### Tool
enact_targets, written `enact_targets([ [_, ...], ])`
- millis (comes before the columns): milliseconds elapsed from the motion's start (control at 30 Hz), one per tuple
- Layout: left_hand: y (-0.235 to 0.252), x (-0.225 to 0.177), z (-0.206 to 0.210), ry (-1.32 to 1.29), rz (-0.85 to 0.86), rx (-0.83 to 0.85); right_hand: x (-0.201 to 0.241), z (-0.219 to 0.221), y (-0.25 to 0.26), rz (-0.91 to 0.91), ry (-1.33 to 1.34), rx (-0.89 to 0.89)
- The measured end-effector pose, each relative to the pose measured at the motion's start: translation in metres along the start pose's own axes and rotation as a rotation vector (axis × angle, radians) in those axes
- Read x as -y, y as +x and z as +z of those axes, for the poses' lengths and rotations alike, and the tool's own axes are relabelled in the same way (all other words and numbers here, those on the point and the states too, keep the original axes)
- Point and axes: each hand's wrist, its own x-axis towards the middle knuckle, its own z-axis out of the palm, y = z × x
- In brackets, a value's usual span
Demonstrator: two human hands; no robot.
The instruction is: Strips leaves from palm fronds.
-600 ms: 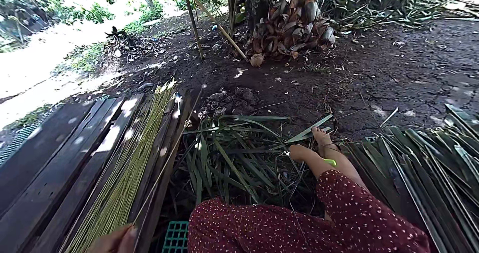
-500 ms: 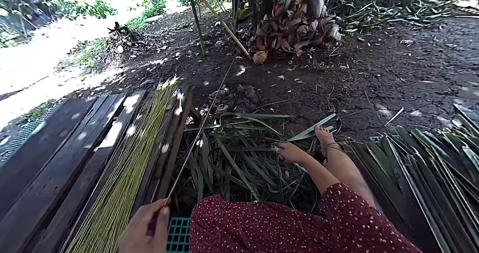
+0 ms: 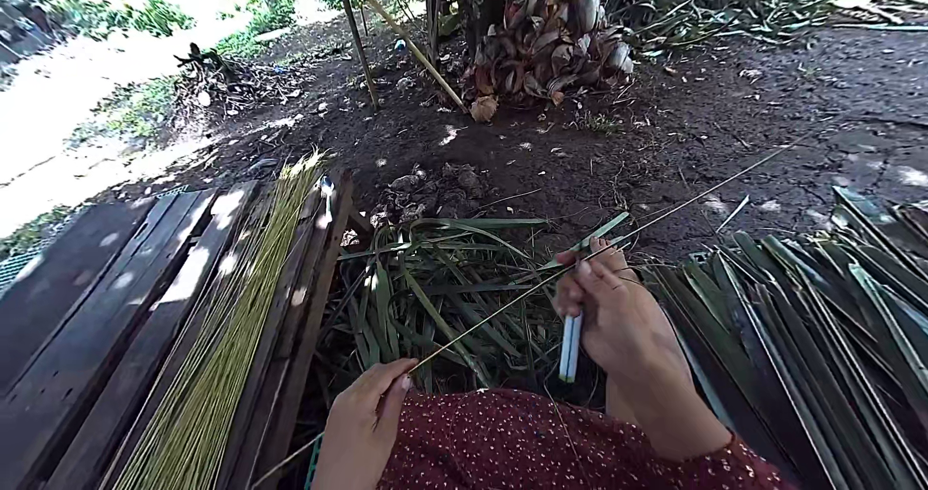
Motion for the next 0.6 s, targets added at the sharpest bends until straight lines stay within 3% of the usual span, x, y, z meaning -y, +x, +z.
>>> enact_targets([
  [133,-0.019,0.021,-0.03,0.025,-0.057,0.02,0.031,-0.046,0.028,-0.227,-0.007,-0.17],
  [267,-0.019,0.015,-0.029,0.024,-0.069,-0.036,0.045,-0.05,0.029,-0.31,0.02,-0.205],
  [367,-0.01,0.0,-0.015,-0.049,-0.028,-0.074,0.032,-0.039,0.015,-0.194,-0.06,-0.023],
  [500,0.001,-0.028,0.009,-0.155,0.006,-0.03,0.002,0.003,-0.028,0.133,-0.175,0.411],
  [600,0.006,-0.049,0.02,-0.232,-0.029,0.01,-0.021,0.023,-0.051,0.178,-0.24,0.674],
])
